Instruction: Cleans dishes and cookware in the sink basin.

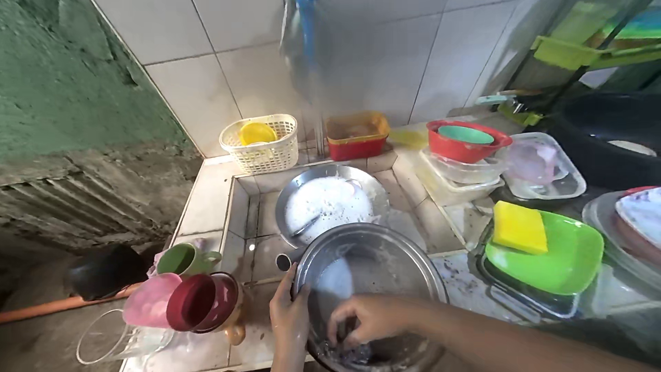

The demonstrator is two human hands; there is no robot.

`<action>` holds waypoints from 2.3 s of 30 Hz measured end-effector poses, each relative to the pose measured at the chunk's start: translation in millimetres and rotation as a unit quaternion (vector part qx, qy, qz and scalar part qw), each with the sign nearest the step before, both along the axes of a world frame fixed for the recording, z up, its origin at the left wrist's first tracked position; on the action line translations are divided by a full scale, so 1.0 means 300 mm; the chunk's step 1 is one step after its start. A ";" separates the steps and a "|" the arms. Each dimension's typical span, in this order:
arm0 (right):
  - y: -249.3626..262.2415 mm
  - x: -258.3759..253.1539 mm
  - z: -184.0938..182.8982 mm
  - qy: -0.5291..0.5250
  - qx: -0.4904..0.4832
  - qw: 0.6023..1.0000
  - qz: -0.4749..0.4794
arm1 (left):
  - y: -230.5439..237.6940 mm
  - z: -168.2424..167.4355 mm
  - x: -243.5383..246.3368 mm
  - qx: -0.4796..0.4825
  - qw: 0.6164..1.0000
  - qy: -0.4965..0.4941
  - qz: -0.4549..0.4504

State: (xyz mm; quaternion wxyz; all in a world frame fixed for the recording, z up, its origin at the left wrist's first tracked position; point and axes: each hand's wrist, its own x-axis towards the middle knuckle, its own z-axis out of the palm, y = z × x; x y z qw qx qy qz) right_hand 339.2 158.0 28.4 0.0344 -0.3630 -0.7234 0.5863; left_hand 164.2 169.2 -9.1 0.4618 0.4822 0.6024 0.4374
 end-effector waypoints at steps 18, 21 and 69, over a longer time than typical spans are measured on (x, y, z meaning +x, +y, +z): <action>-0.041 0.065 0.006 0.005 0.001 0.998 0.058 | -0.006 0.008 0.009 -0.011 1.000 -0.011 0.007; -0.032 0.071 0.026 -0.032 0.000 0.995 0.091 | 0.001 0.012 0.006 -0.011 1.000 -0.009 0.005; 0.153 -0.236 -0.142 0.273 -0.141 0.484 -0.819 | -0.031 0.028 -0.007 -0.020 0.998 0.027 -0.054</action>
